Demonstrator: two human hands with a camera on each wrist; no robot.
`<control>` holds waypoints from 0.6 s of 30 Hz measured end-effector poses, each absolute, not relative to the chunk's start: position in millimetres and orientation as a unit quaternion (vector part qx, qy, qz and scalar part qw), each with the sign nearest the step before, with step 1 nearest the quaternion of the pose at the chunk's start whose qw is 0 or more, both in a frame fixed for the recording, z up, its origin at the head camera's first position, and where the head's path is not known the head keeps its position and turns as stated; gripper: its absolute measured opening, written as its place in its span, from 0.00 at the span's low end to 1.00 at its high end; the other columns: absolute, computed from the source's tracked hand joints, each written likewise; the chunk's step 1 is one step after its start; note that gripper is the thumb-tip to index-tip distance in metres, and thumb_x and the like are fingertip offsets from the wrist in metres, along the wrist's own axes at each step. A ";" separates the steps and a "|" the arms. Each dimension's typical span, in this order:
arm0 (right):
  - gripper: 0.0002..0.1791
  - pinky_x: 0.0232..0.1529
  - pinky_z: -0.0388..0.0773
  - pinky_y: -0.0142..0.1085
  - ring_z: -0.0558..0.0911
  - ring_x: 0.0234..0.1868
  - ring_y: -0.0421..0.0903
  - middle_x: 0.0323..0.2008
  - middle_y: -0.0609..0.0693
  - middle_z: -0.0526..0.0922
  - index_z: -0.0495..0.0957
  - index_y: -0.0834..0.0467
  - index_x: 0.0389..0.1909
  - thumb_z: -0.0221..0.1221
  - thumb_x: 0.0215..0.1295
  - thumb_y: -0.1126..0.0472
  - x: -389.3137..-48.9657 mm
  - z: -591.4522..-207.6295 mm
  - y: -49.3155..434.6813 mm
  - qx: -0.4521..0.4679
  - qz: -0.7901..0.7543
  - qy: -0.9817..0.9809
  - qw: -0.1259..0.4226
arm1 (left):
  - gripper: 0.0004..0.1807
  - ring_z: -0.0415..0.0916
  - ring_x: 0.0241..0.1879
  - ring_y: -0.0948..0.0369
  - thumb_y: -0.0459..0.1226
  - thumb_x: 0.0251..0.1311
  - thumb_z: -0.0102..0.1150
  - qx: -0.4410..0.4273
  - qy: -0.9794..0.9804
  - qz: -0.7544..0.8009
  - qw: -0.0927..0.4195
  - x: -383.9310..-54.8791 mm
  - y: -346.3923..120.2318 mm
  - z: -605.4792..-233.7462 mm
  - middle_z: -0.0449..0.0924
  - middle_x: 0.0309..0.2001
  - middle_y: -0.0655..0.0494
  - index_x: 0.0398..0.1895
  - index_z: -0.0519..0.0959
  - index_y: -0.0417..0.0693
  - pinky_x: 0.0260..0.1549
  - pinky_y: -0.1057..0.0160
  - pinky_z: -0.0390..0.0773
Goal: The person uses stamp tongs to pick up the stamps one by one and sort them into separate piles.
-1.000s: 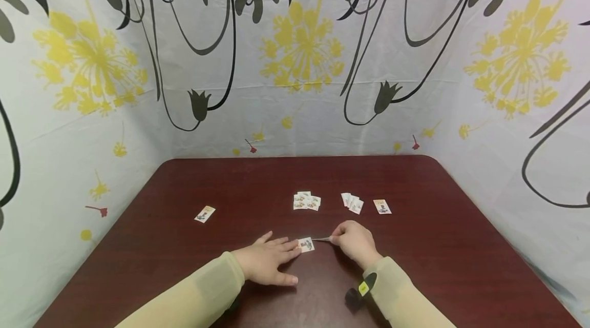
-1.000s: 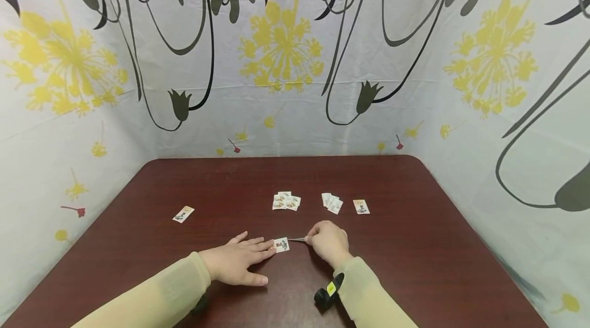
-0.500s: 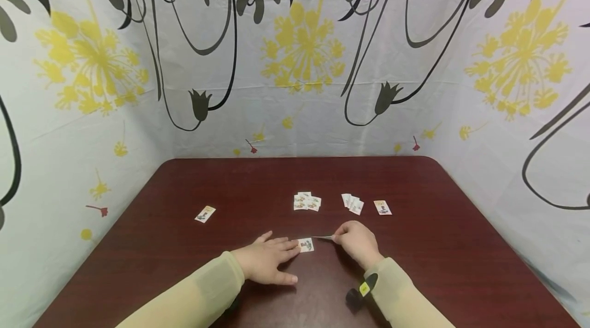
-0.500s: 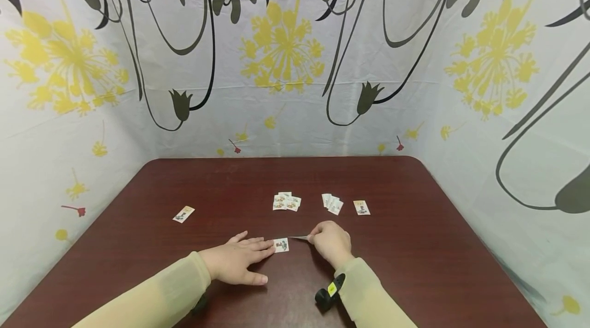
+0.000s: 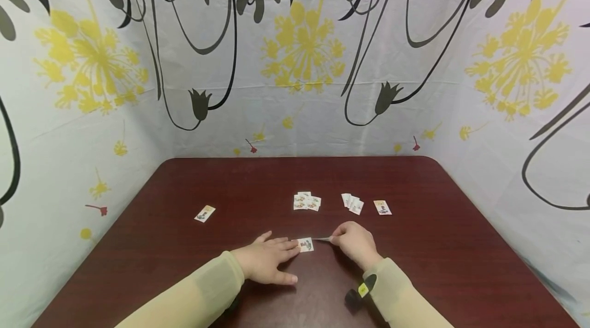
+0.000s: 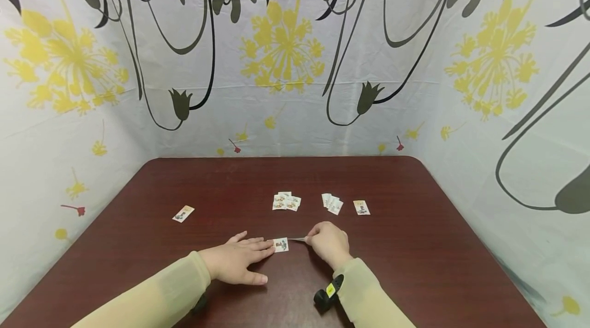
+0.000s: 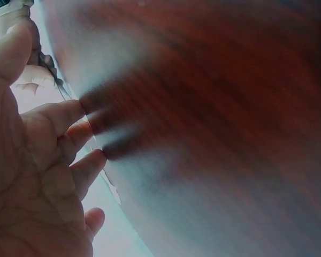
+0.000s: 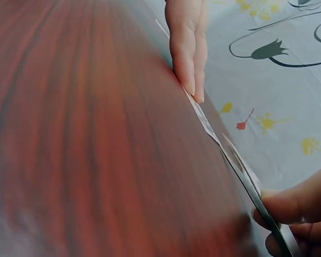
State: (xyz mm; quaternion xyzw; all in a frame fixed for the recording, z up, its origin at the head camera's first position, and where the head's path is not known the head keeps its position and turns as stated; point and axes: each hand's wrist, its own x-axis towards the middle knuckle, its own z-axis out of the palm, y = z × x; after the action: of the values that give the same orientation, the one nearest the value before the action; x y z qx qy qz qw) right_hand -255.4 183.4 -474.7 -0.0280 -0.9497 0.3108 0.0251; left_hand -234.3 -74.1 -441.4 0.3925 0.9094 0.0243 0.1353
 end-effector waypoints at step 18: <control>0.07 0.30 0.70 0.38 0.73 0.26 0.42 0.22 0.40 0.78 0.81 0.49 0.17 0.68 0.50 0.57 -253.2 -474.9 183.6 -0.025 0.324 -0.946 0.011 | 0.43 0.57 0.69 0.58 0.67 0.60 0.47 0.390 0.915 0.020 0.100 -234.1 -71.7 -440.8 0.62 0.70 0.59 0.71 0.64 0.51 0.68 0.45 0.50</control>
State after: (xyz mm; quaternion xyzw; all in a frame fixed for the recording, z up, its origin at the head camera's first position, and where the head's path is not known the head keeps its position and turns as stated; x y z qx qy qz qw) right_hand -253.2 183.6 -474.9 -0.0253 -0.9455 0.3244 0.0108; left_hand -234.1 -71.7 -440.8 0.3899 0.9152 0.0196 0.0998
